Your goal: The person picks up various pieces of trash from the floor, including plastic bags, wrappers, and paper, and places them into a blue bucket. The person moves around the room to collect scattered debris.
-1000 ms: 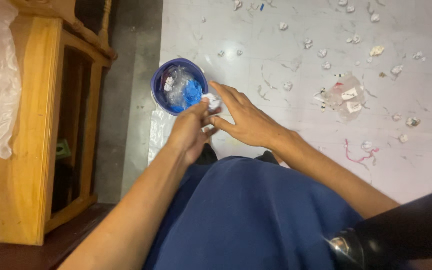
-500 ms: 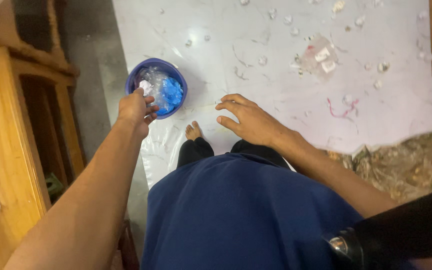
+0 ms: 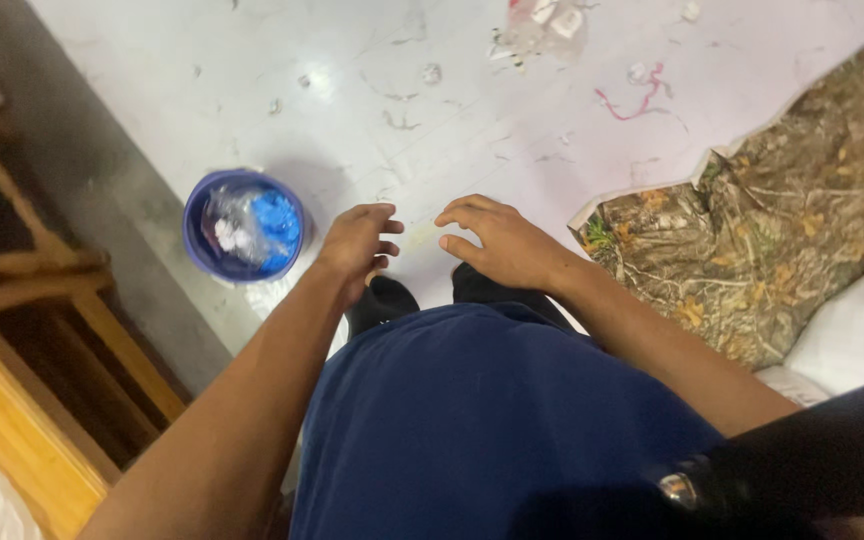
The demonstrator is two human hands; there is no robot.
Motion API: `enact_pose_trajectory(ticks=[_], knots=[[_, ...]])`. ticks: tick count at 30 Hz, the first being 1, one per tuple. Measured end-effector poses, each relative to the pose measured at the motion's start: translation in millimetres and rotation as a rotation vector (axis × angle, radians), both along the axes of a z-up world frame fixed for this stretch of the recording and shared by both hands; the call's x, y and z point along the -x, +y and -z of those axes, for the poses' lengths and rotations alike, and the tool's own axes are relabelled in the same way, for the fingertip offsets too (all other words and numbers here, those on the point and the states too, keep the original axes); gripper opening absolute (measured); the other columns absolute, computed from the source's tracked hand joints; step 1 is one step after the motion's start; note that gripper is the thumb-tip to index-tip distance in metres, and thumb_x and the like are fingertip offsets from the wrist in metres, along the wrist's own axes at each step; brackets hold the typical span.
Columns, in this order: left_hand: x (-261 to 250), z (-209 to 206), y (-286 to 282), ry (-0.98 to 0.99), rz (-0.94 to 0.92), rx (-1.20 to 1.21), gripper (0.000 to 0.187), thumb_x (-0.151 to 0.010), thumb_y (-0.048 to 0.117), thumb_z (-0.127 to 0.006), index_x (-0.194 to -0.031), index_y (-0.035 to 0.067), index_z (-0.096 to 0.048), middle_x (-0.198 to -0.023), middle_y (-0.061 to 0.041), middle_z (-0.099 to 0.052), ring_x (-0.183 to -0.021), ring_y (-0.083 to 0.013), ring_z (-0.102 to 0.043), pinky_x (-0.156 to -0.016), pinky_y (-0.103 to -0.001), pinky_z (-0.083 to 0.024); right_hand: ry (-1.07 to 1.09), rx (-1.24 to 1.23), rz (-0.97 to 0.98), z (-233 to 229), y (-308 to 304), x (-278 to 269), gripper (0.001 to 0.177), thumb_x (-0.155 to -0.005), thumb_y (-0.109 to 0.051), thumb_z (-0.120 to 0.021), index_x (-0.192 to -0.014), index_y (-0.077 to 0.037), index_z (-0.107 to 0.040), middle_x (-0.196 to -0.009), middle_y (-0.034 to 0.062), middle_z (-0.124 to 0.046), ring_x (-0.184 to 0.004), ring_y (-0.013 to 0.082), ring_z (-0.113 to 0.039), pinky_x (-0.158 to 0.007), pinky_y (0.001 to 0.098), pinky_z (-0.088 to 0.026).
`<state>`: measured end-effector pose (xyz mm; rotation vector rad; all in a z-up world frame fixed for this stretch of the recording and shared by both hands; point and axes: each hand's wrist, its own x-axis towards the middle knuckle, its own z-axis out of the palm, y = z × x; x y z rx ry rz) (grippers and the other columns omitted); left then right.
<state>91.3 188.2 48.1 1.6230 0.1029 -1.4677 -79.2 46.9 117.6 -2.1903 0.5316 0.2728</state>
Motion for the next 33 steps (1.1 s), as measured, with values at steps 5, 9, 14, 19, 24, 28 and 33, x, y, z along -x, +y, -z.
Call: enact_pose_trajectory(ticks=[5,9,14,19,24,28,33], knots=[[24,-15,-72,-0.047,0.162,0.035,0.042,-0.097,0.027,-0.055,-0.131,0.003,-0.059,-0.111,-0.009,-0.069,-0.081,-0.0173,-0.059,-0.068,-0.031,-0.048,0.041,-0.011,0.161,-4,-45,40,0.038,-0.096,-0.031,-0.059,-0.125,-0.007,-0.065,-0.133,0.0136,-0.062,-0.115,0.0299,-0.066,-0.098,0.0413,-0.052],[45,-22,-126,-0.089,0.271,0.031,0.041,-0.096,0.025,-0.055,-0.13,0.004,-0.061,-0.109,-0.007,-0.069,-0.084,-0.0173,-0.06,-0.072,-0.031,-0.05,0.037,0.009,0.236,-1,-82,79,0.038,-0.097,-0.03,-0.059,-0.127,-0.006,-0.065,-0.132,0.0153,-0.061,-0.115,0.0309,-0.065,-0.099,0.0425,-0.051],[79,-26,-180,-0.088,0.35,0.073,0.038,-0.093,0.016,-0.058,-0.129,0.003,-0.062,-0.106,-0.008,-0.068,-0.083,-0.0179,-0.062,-0.072,-0.031,-0.052,0.025,0.055,0.344,11,-115,128,0.038,-0.097,-0.029,-0.06,-0.127,-0.006,-0.065,-0.129,0.0162,-0.063,-0.115,0.0302,-0.065,-0.099,0.0423,-0.051],[113,-24,-221,-0.101,0.488,0.116,0.034,-0.092,0.01,-0.062,-0.125,0.001,-0.065,-0.1,-0.009,-0.068,-0.081,-0.0181,-0.066,-0.071,-0.03,-0.056,0.067,0.043,0.557,22,-135,167,0.037,-0.097,-0.029,-0.061,-0.126,-0.007,-0.067,-0.126,0.0153,-0.065,-0.11,0.0281,-0.068,-0.096,0.041,-0.053],[122,-9,-254,-0.114,0.629,0.133,0.03,-0.094,0.009,-0.063,-0.122,0.001,-0.066,-0.098,-0.006,-0.068,-0.082,-0.0149,-0.068,-0.075,-0.029,-0.059,0.101,0.037,0.702,42,-152,197,0.036,-0.096,-0.029,-0.062,-0.125,-0.009,-0.067,-0.121,0.0142,-0.068,-0.106,0.0269,-0.069,-0.094,0.0404,-0.054],[122,14,-284,-0.125,0.644,0.202,0.023,-0.094,0.006,-0.062,-0.116,0.0,-0.066,-0.094,-0.008,-0.069,-0.08,-0.0155,-0.068,-0.073,-0.029,-0.059,0.073,0.147,0.679,62,-174,210,0.034,-0.097,-0.027,-0.065,-0.124,-0.007,-0.068,-0.119,0.0157,-0.068,-0.107,0.0301,-0.067,-0.094,0.0423,-0.053],[117,36,-328,-0.115,0.663,0.213,0.019,-0.094,0.002,-0.062,-0.112,-0.001,-0.066,-0.093,-0.009,-0.068,-0.078,-0.0163,-0.067,-0.071,-0.028,-0.059,0.15,0.055,0.757,71,-203,210,0.034,-0.095,-0.027,-0.065,-0.123,-0.008,-0.067,-0.118,0.0143,-0.068,-0.102,0.0281,-0.071,-0.093,0.0423,-0.054]])
